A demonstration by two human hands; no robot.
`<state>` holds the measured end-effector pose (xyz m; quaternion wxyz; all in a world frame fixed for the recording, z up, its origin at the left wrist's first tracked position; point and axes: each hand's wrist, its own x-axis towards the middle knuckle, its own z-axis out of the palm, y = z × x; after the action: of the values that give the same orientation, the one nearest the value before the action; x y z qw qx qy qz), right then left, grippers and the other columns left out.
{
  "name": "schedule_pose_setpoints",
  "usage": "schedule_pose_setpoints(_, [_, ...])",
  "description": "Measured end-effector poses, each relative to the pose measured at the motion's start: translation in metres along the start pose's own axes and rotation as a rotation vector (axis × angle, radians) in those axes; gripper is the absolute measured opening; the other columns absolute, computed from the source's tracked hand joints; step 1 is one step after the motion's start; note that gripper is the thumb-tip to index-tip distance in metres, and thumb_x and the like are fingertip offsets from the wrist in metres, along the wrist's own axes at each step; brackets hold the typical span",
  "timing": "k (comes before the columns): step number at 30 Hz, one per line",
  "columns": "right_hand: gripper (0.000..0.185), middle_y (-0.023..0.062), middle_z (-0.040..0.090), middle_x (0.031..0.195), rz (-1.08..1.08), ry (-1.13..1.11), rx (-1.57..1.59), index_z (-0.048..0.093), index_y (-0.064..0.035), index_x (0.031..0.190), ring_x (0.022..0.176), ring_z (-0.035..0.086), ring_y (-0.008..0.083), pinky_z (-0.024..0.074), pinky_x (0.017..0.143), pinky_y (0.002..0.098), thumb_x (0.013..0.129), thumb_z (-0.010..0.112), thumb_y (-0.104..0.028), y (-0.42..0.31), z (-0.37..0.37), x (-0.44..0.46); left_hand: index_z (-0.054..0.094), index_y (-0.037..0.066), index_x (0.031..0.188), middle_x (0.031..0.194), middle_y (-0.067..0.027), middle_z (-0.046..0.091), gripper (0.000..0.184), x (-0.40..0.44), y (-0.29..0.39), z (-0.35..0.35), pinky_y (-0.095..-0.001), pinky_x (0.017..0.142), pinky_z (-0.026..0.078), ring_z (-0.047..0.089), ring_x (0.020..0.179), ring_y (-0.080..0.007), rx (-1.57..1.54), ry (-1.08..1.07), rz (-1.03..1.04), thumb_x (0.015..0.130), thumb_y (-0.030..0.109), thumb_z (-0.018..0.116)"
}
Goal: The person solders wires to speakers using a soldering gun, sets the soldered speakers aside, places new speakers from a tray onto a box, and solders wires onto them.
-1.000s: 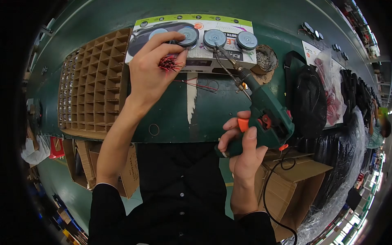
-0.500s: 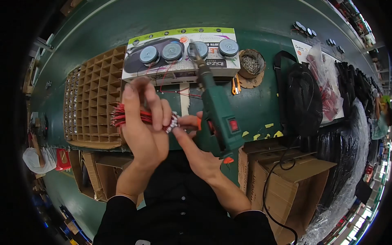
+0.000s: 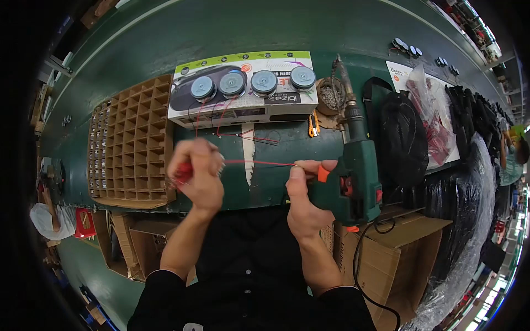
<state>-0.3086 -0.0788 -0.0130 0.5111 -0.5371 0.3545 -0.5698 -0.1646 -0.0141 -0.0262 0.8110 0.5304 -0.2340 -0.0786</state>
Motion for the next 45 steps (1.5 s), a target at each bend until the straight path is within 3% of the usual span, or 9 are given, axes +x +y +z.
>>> schedule_pose_setpoints(1, [0.044, 0.0142, 0.063, 0.092, -0.012, 0.044, 0.033, 0.038, 0.0021, 0.128, 0.056, 0.05, 0.0113, 0.0454, 0.049, 0.0263, 0.09, 0.059, 0.007, -0.004, 0.005, 0.002, 0.07, -0.004, 0.089, 0.078, -0.0051, 0.07, 0.009, -0.017, 0.003, 0.0, -0.0236, 0.068, 0.05, 0.062, 0.071, -0.0083, 0.083, -0.161, -0.044, 0.095, -0.002, 0.064])
schedule_pose_setpoints(5, [0.044, 0.0143, 0.063, 0.092, -0.062, 0.108, -0.013, 0.038, 0.0021, 0.128, 0.056, 0.05, 0.0114, 0.0449, 0.049, 0.026, 0.09, 0.06, 0.007, 0.004, 0.005, 0.004, 0.073, -0.004, 0.112, 0.092, -0.0053, 0.074, 0.021, -0.04, 0.02, 0.022, -0.0183, 0.058, 0.041, 0.053, 0.064, -0.0019, -0.086, -0.337, -0.528, 0.098, 0.011, 0.068])
schedule_pose_setpoints(8, [0.043, 0.0141, 0.063, 0.092, -0.033, 0.109, -0.015, 0.039, 0.0008, 0.127, 0.057, 0.052, 0.0111, 0.0446, 0.049, 0.0256, 0.09, 0.06, 0.007, 0.002, 0.006, -0.001, 0.072, -0.002, 0.117, 0.099, -0.0063, 0.076, 0.026, -0.026, 0.024, 0.036, -0.0173, 0.052, 0.035, 0.047, 0.059, 0.0006, -0.138, -0.209, -0.653, 0.099, 0.016, 0.067])
schedule_pose_setpoints(16, [0.04, 0.0119, 0.063, 0.09, 0.022, 0.019, -0.076, 0.042, -0.002, 0.124, 0.056, 0.053, 0.0103, 0.0442, 0.048, 0.025, 0.09, 0.061, 0.007, 0.01, 0.001, -0.015, 0.072, 0.0, 0.118, 0.104, -0.0073, 0.076, 0.027, -0.007, 0.026, 0.026, -0.0177, 0.049, 0.034, 0.045, 0.057, 0.001, -0.13, -0.271, -0.483, 0.099, 0.019, 0.068])
schedule_pose_setpoints(22, [0.039, 0.0092, 0.061, 0.086, 0.226, 0.07, 0.093, 0.044, -0.0021, 0.123, 0.056, 0.052, 0.0108, 0.0428, 0.047, 0.0251, 0.09, 0.063, 0.005, -0.009, 0.009, -0.006, 0.073, -0.001, 0.112, 0.103, -0.0076, 0.076, 0.022, -0.006, 0.022, 0.016, -0.0175, 0.049, 0.035, 0.045, 0.057, 0.0011, -0.183, -0.366, -0.543, 0.099, 0.015, 0.066])
schedule_pose_setpoints(28, [0.04, 0.0091, 0.062, 0.087, 0.17, 0.044, 0.039, 0.044, -0.0025, 0.124, 0.058, 0.053, 0.0104, 0.0444, 0.048, 0.0245, 0.09, 0.063, 0.006, -0.004, 0.007, -0.012, 0.073, -0.002, 0.109, 0.102, -0.0078, 0.076, 0.021, -0.005, 0.022, 0.024, -0.019, 0.044, 0.033, 0.044, 0.05, 0.0, -0.16, -0.183, -0.616, 0.099, 0.014, 0.066])
schedule_pose_setpoints(38, [0.043, 0.0104, 0.063, 0.089, 0.083, -0.028, -0.043, 0.042, -0.0025, 0.125, 0.061, 0.055, 0.0101, 0.0462, 0.051, 0.0238, 0.089, 0.064, 0.007, 0.007, -0.001, -0.02, 0.069, -0.003, 0.12, 0.109, -0.0094, 0.074, 0.031, -0.023, 0.021, 0.025, -0.0199, 0.04, 0.032, 0.041, 0.045, -0.001, -0.176, -0.361, -0.877, 0.098, 0.019, 0.069])
schedule_pose_setpoints(40, [0.045, 0.0093, 0.068, 0.095, 0.177, -0.022, 0.023, 0.046, -0.0004, 0.122, 0.081, 0.064, 0.012, 0.0531, 0.075, 0.026, 0.086, 0.071, 0.007, 0.0, -0.001, -0.022, 0.069, -0.004, 0.116, 0.106, -0.0097, 0.074, 0.029, -0.019, 0.02, 0.024, -0.0199, 0.041, 0.032, 0.041, 0.045, -0.0011, -0.174, -0.373, -0.898, 0.097, 0.018, 0.069])
schedule_pose_setpoints(45, [0.045, 0.0092, 0.068, 0.096, 0.155, -0.071, 0.009, 0.046, -0.0005, 0.123, 0.083, 0.064, 0.0117, 0.0529, 0.075, 0.0258, 0.086, 0.071, 0.006, 0.0, -0.007, -0.027, 0.07, -0.002, 0.105, 0.091, -0.0072, 0.074, 0.021, 0.008, 0.024, 0.023, -0.0205, 0.041, 0.031, 0.043, 0.047, -0.0012, -0.188, -0.312, -0.808, 0.094, 0.015, 0.073])
